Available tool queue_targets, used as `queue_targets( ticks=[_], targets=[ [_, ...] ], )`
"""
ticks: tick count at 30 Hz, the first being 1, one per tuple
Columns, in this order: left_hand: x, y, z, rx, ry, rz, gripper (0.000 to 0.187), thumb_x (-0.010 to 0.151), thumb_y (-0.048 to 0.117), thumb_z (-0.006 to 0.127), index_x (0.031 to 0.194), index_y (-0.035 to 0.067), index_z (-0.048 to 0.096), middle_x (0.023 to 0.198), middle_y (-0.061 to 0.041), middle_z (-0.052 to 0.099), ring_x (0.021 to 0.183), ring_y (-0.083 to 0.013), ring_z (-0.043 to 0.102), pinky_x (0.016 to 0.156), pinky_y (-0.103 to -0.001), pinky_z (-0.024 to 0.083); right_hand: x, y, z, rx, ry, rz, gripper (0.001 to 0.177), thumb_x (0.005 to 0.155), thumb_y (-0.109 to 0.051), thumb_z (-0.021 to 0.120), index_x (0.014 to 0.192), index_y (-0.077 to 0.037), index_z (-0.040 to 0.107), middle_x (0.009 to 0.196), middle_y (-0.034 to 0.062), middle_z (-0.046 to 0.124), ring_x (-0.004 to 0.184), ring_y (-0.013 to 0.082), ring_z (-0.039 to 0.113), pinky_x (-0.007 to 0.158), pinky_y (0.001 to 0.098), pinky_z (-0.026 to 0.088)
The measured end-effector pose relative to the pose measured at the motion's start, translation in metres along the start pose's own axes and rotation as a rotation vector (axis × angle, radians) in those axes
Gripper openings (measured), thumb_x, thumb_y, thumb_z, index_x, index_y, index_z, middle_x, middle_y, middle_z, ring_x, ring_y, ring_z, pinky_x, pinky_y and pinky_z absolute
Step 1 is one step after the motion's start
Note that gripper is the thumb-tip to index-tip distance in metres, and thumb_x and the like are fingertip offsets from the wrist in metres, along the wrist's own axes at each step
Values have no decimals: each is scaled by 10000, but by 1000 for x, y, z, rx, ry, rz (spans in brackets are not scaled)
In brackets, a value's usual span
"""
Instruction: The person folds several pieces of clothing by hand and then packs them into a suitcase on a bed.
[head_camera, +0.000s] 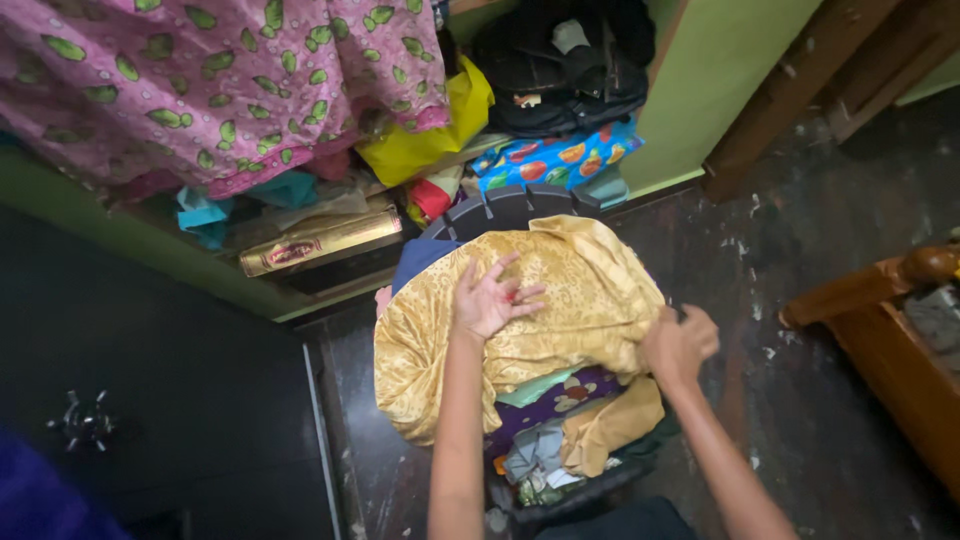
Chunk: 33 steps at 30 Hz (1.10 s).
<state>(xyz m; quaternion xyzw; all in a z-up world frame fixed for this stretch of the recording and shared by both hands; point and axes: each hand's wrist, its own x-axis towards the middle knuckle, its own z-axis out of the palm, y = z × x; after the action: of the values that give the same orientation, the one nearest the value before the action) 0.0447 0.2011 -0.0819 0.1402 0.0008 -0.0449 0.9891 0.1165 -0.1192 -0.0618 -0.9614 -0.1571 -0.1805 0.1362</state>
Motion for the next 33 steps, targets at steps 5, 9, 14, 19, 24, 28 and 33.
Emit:
queue_targets(
  ticks=[5,9,14,19,24,28,33],
  targets=[
    [-5,2,-2,-47,-16,126,877,934,737,492,1542,112,403,803,-120,593,1235,-530,541,1120,-765,299,-35,-55,-24,406,-35,-242,296,950,-197,596,1181,-12,620,1238,234,588,1134,397,524,981,526,410],
    [-7,1,-3,-60,-8,159,896,888,753,509,1511,116,415,847,-129,617,1241,-531,534,1102,-759,285,-94,-156,-46,814,-525,-413,460,854,-220,762,1201,9,566,1102,202,584,1048,388,595,877,467,496],
    [-13,-1,10,-215,-199,217,855,960,724,525,1534,102,403,859,-164,636,1292,-554,519,1153,-770,253,-124,-204,-49,943,-360,-245,617,769,-32,617,1351,83,446,1211,278,437,1066,461,539,814,455,509],
    [-60,18,65,166,-209,256,873,945,663,573,1566,95,339,1144,-259,660,1373,-527,495,1205,-666,271,-136,-211,-19,951,-545,-191,391,889,-106,666,1243,2,539,1133,201,510,940,388,598,793,432,515],
    [-180,59,66,558,-74,460,751,989,538,594,1541,105,326,1431,-295,556,1398,-411,500,1221,-529,333,-137,-212,-15,972,-406,-363,446,867,-129,720,1229,40,522,1140,210,542,1062,404,591,915,460,494],
    [-247,50,-2,522,379,873,537,1046,346,531,1496,89,391,1408,-258,572,1337,-343,532,1168,-466,374,-124,-227,-55,1026,-554,-413,605,834,-127,725,1336,83,461,1482,325,373,1144,422,636,984,450,485],
    [-276,12,-73,483,773,1035,537,1038,418,456,1486,123,432,1490,-156,560,1339,-286,481,1126,-439,339,-128,-260,-92,1058,-704,-437,913,825,-134,679,1524,142,160,1256,344,559,1109,429,639,959,444,499]
  ],
)
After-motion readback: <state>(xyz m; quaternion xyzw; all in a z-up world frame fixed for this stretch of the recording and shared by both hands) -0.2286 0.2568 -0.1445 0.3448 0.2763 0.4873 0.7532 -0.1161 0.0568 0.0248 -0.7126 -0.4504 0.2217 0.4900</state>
